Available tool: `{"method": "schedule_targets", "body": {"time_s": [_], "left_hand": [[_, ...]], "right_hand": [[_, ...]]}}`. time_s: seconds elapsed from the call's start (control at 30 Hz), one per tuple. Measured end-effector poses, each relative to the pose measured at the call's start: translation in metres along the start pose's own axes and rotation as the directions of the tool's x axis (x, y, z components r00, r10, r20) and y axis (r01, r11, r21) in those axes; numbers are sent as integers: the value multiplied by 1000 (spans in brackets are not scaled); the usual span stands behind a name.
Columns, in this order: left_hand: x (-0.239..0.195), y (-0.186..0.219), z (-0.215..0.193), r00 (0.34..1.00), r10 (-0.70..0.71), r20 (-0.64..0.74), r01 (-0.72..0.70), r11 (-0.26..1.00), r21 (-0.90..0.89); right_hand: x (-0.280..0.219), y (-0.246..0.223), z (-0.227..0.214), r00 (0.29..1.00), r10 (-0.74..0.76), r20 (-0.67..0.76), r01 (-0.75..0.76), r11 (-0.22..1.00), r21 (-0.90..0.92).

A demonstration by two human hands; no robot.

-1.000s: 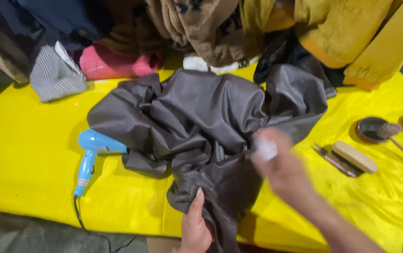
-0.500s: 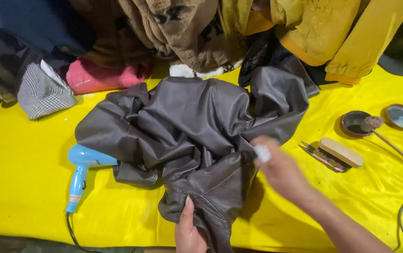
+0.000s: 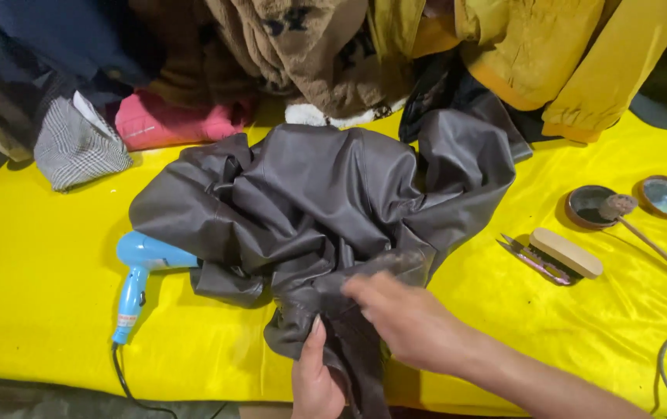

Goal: The person repairs a tear on a dark leather jacket laid on a yellow surface. They apply a liquid from a spray bottle, rub the area with a sponge, use scissors to trim the torn edge, and apply heat with a blue hairdryer. The person repeats the process on a second tear on the jacket sleeve.

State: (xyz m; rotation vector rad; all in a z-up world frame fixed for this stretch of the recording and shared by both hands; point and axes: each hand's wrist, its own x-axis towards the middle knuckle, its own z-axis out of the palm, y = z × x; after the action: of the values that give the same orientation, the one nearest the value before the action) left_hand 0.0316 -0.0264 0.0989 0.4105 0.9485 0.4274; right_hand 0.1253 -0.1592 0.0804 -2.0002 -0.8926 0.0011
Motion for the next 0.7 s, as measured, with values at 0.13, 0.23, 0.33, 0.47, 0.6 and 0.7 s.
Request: {"method": "schedule_targets", "body": {"time_s": [0.13,0.23,0.33,0.47,0.6,0.7], "left_hand": [[9,6,-2,990,-52,130,51,999,8],[13,7,-12,992,-65,107,65,998,4],[27,1,-10,978,-76,194,84,996,-34],[33,4,-13,977,-60,204,57,998,19],[29,5,-9,984,-56,170,58,998,-5],[32,5,-7,982,-104,157,106,994,-5]], "right_hand": [[28,-27,-36,985,-159,-74,149,981,-127],[25,2,-22,973,-151,-172,140,988,-70],[26,34,-5,998,-34,44,42,981,-189],[26,0,-48,948,2,-318,-21,998,-59],[10,61,-16,997,-29,74,46,969,-241],[15,50,-40,981,142,-136,-155,983,-94]]}}
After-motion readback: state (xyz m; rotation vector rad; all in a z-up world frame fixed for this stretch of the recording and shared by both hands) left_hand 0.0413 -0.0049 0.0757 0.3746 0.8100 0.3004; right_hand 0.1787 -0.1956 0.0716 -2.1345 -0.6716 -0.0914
